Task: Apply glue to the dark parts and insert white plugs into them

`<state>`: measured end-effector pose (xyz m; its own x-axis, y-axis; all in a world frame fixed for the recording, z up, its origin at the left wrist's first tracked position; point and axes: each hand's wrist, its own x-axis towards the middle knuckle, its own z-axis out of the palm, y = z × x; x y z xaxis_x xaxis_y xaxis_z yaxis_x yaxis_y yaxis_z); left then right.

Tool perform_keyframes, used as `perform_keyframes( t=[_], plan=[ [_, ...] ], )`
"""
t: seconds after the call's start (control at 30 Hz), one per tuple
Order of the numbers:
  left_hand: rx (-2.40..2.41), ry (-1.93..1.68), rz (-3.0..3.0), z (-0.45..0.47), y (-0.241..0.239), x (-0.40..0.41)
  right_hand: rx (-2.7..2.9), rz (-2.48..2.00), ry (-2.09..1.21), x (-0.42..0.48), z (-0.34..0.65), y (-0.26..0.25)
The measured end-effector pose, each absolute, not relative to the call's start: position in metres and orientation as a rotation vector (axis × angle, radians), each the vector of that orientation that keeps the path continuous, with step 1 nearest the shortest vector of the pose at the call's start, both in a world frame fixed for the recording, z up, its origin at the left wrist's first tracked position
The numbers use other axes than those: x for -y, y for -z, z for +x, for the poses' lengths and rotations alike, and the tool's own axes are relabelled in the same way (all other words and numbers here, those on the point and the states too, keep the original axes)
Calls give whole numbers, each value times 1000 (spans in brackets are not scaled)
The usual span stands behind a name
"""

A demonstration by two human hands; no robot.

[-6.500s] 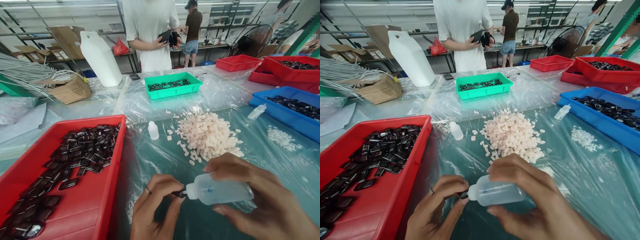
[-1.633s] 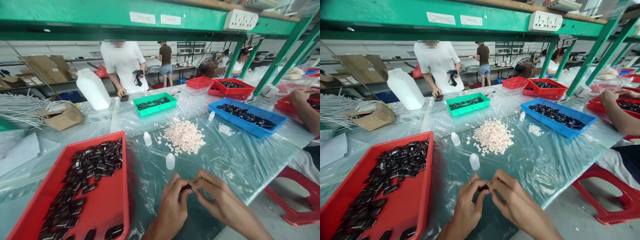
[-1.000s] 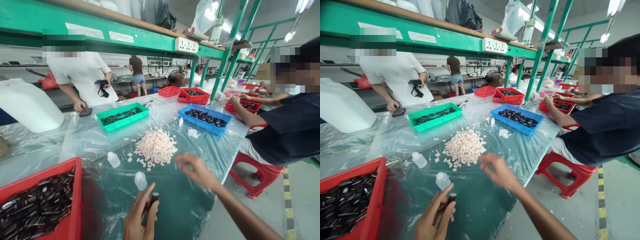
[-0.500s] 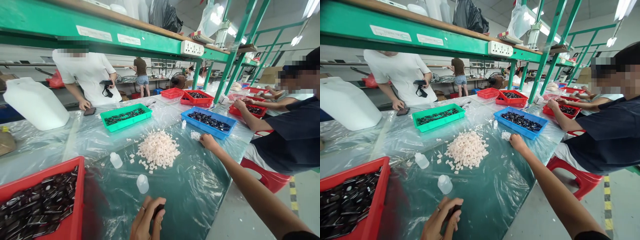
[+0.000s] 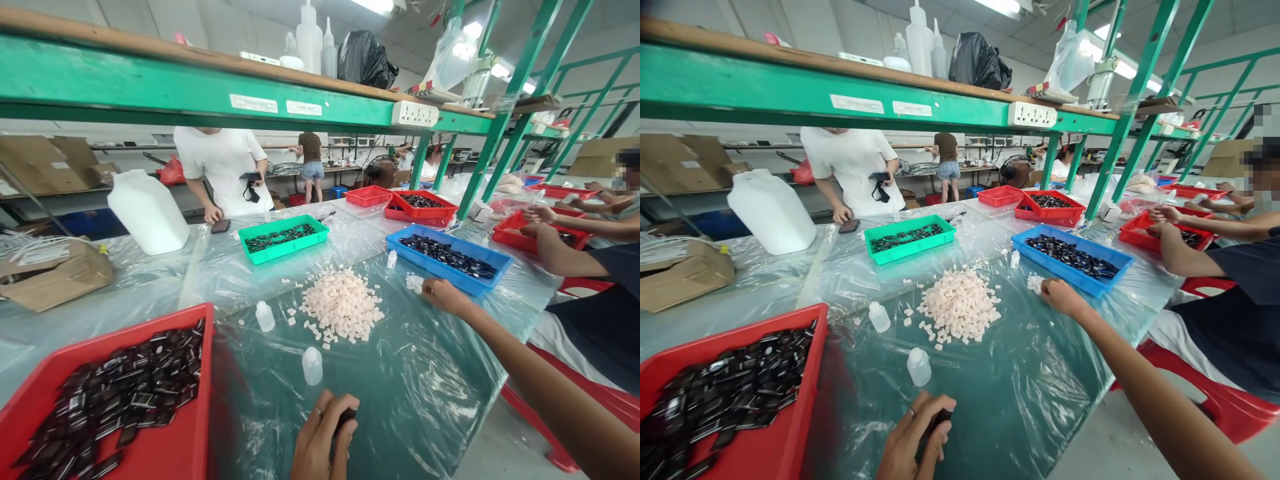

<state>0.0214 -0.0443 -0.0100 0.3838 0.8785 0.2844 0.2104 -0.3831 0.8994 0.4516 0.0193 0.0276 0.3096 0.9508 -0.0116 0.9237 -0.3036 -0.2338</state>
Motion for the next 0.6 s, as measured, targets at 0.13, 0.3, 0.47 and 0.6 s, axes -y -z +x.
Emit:
perform_keyframes(
  t=[0.13,0.3,0.47,0.6],
  plan=[
    [-941,-990,1824,19,10,44,1589,-2284,-329,-6,448,-24],
    [-934,-919,1800,16,6,43,1353,-2137,-527,2,447,-17],
    [-891,-913,1777,15,3,42,1271,-1956,-609,5,442,-23],
    [-873,-928,1767,14,6,43,1318,-1800,-602,21,405,-32]
  ],
)
